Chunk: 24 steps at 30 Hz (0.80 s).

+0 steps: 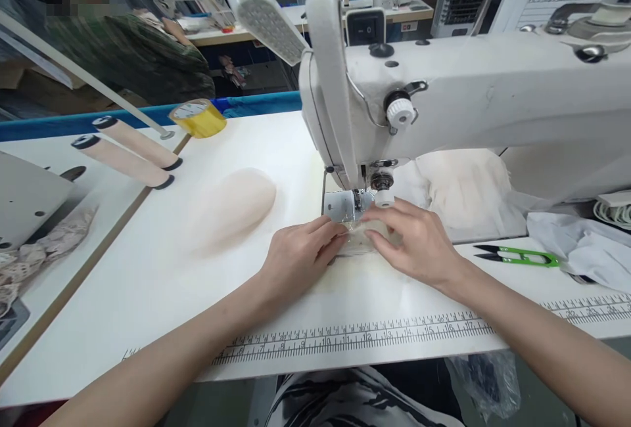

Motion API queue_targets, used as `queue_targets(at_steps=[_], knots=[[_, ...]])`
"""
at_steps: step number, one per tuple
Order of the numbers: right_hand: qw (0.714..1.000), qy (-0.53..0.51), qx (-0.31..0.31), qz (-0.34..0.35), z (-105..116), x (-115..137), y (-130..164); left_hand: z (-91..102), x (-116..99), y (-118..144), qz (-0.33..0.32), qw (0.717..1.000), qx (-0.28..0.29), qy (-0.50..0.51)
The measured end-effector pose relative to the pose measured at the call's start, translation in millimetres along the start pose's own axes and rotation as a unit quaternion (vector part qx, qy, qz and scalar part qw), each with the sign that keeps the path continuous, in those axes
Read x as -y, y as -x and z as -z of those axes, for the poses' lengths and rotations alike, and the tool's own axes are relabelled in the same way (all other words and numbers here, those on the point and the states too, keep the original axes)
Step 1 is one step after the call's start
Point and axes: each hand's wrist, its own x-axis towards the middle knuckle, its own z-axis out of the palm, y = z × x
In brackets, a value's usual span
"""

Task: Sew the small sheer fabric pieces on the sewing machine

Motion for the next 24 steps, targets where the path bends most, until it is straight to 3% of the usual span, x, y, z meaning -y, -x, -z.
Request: queue_targets(at_steps=[4, 7, 13, 16, 21, 24], knots=[[0.984, -0.057, 0.071, -0.152, 1.4, 7.3, -3.1, 4.5, -6.5, -2.2, 0.041, 0.990, -0.009, 0.136], [0.956, -0.158, 0.102, -0.226, 4.0, 8.2, -6.7, 10.6, -8.2, -6.1, 0.083, 0.963, 0.027, 0.253], [0.917, -0.249, 0.127, -0.284, 7.8, 12.9, -11.0, 19.7, 0.5, -14.5, 0.230, 0.843, 0.177, 0.452], [0.906, -0.301, 0.122, -0.272, 5.5, 13.9, -10.9, 23.0, 6.2, -17.1, 0.264, 0.813, 0.216, 0.472], [0.919, -0.314, 0.094, -0.218, -1.9, 10.0, -6.7, 27.2, 8.4, -17.7, 0.215, 0.809, 0.181, 0.515], [0.939, -0.281, 0.077, -0.184, -4.8, 9.6, -4.1, 27.2, 2.5, -14.5, 0.172, 0.870, 0.142, 0.440]])
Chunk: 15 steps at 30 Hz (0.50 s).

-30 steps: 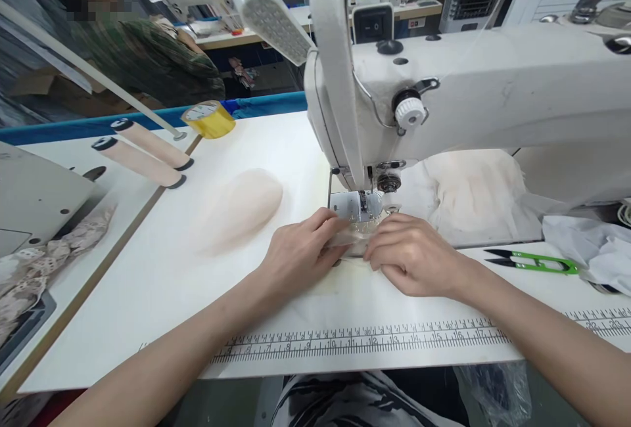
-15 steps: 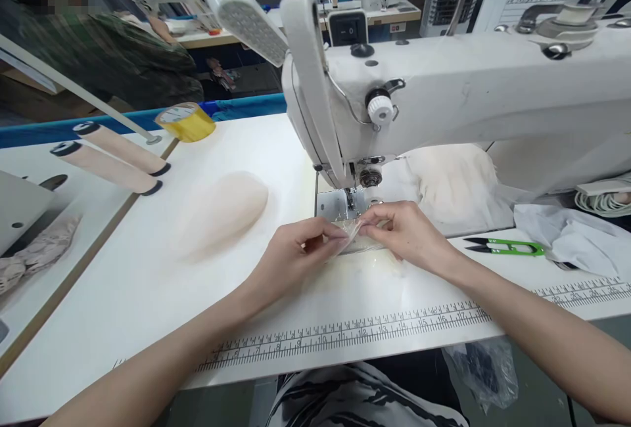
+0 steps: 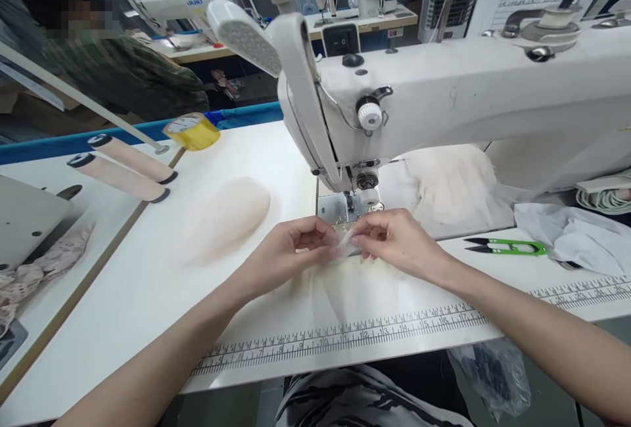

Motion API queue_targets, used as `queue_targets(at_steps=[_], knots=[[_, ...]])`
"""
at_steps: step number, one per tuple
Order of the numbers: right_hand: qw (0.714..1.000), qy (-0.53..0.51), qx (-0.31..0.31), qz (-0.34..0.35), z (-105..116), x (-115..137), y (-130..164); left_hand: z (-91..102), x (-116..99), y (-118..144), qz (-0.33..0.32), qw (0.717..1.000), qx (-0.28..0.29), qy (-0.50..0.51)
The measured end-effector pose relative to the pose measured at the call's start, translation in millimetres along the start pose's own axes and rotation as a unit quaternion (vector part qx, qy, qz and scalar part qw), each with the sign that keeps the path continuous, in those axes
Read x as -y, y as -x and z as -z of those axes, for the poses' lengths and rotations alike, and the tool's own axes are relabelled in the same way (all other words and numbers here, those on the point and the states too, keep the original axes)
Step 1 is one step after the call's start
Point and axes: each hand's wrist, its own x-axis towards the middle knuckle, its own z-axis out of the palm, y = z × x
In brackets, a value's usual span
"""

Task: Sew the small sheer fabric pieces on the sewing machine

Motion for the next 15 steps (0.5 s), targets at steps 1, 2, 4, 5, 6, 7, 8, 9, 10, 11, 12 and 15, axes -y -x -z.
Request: queue_targets(at_steps=[1, 2, 4, 5, 6, 7, 8, 9, 10, 11, 12, 15], knots=[[1.000, 0.019, -0.005, 0.017, -0.8, -0.2, 0.6, -2.8, 0.0, 1.7, -0.024, 0.998, -0.024, -0.054], [0.998, 0.041, -0.011, 0.038, -1.8, -0.2, 1.2, -5.8, 0.6, 3.4, -0.053, 0.991, -0.049, -0.111], [0.992, 0.089, -0.029, 0.087, -3.8, -0.5, 2.5, -11.1, 3.5, 6.3, -0.130, 0.961, -0.100, -0.221], [0.986, 0.112, -0.040, 0.113, -4.9, -1.1, 3.2, -12.9, 5.6, 7.4, -0.181, 0.936, -0.124, -0.274], [0.980, 0.132, -0.051, 0.140, -5.9, -2.2, 4.0, -14.0, 7.9, 8.1, -0.233, 0.906, -0.144, -0.322], [0.972, 0.149, -0.064, 0.168, -6.9, -3.6, 4.8, -14.4, 10.2, 8.5, -0.283, 0.873, -0.159, -0.364], [0.964, 0.163, -0.076, 0.194, -7.7, -5.3, 5.6, -14.2, 12.1, 8.6, -0.324, 0.841, -0.169, -0.399], [0.956, 0.175, -0.087, 0.218, -8.3, -7.0, 6.4, -13.7, 13.7, 8.5, -0.356, 0.814, -0.177, -0.424], [0.948, 0.186, -0.094, 0.241, -8.7, -8.6, 7.1, -12.9, 14.7, 8.3, -0.375, 0.796, -0.181, -0.440], [0.940, 0.196, -0.098, 0.260, -8.9, -9.8, 7.7, -12.3, 15.2, 8.0, -0.386, 0.786, -0.184, -0.447], [0.934, 0.206, -0.099, 0.275, -8.9, -10.6, 8.3, -11.7, 15.3, 7.7, -0.392, 0.781, -0.187, -0.448], [0.923, 0.225, -0.087, 0.300, -8.7, -10.5, 9.2, -11.7, 14.3, 7.4, -0.404, 0.776, -0.197, -0.443]])
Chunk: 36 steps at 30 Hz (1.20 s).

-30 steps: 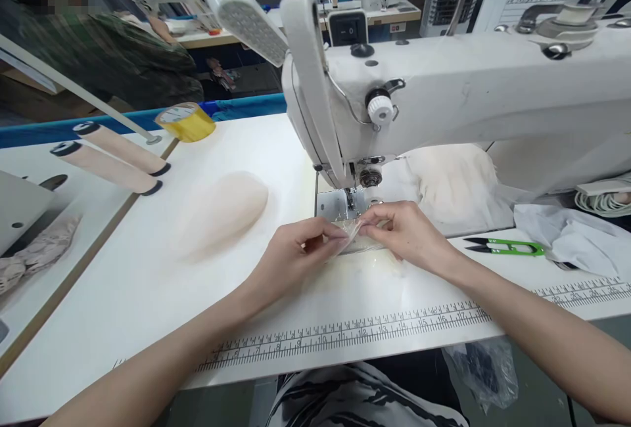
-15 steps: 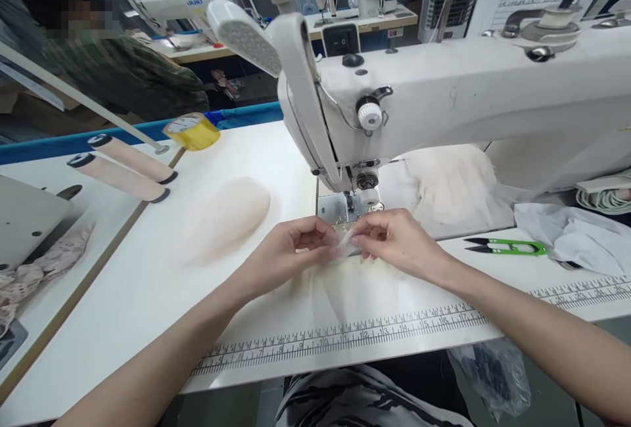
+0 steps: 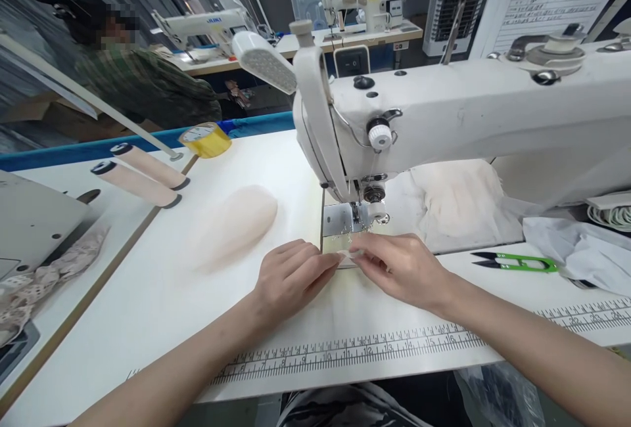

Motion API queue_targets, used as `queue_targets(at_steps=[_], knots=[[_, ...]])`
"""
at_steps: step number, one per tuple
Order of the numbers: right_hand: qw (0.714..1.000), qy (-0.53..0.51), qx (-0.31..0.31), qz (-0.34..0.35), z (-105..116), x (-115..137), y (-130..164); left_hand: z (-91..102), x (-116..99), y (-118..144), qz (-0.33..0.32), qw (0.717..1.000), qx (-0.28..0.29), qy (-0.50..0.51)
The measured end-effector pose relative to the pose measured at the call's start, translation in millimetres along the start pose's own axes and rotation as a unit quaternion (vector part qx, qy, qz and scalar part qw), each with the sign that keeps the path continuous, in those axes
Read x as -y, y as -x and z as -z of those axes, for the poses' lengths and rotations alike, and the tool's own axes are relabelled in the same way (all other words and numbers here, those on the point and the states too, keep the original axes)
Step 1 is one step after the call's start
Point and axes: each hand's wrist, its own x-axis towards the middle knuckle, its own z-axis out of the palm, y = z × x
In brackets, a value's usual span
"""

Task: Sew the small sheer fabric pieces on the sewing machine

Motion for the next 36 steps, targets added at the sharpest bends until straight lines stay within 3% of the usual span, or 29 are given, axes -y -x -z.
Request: queue_targets(at_steps=[16, 24, 36], knots=[[0.999, 0.002, 0.011, 0.040, 1.1, 2.7, -1.9, 0.7, -2.1, 2.0, -0.029, 0.999, -0.024, -0.004], [0.994, 0.063, -0.010, 0.093, 0.6, -1.3, 3.6, 0.5, -1.7, 4.4, 0.001, 1.000, 0.008, -0.013], [0.997, 0.056, -0.022, 0.051, -0.2, 0.5, 2.4, 0.6, 1.0, 6.1, 0.018, 1.000, 0.011, -0.003]])
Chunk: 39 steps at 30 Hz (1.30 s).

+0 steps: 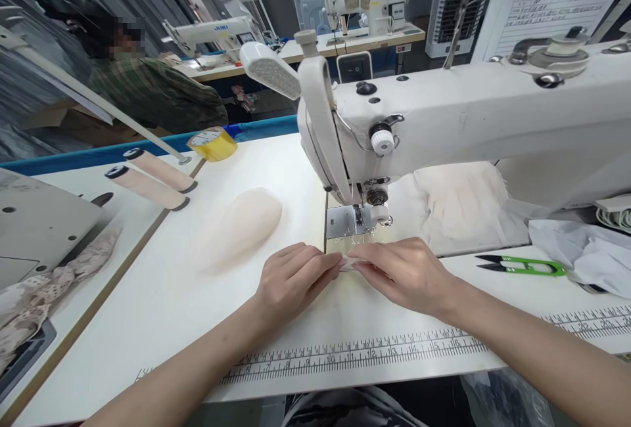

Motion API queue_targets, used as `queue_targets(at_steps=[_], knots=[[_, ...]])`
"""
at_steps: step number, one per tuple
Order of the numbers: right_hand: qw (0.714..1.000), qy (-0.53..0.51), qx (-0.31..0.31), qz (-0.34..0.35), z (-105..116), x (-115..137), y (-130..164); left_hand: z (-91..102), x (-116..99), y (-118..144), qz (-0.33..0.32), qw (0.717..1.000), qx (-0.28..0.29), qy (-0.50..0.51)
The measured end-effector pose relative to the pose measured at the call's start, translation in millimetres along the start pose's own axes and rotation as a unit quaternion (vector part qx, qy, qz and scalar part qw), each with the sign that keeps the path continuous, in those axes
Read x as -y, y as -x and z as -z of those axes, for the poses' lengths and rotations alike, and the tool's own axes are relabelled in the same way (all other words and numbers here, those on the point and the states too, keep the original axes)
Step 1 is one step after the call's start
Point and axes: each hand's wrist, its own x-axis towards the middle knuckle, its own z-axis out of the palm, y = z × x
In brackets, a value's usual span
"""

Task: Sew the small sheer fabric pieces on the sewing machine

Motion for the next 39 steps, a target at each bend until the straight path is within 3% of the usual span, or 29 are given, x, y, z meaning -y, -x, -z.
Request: queue_targets(at_steps=[28, 39], knots=[[0.999, 0.002, 0.040, 0.016, 0.0, -0.7, 0.6, -1.2, -0.9, 1.9, -0.031, 0.999, -0.015, 0.000], [0.992, 0.099, -0.023, 0.078, 3.7, -2.7, 3.6, 1.9, -4.7, -1.7, -0.027, 1.000, -0.002, 0.007]])
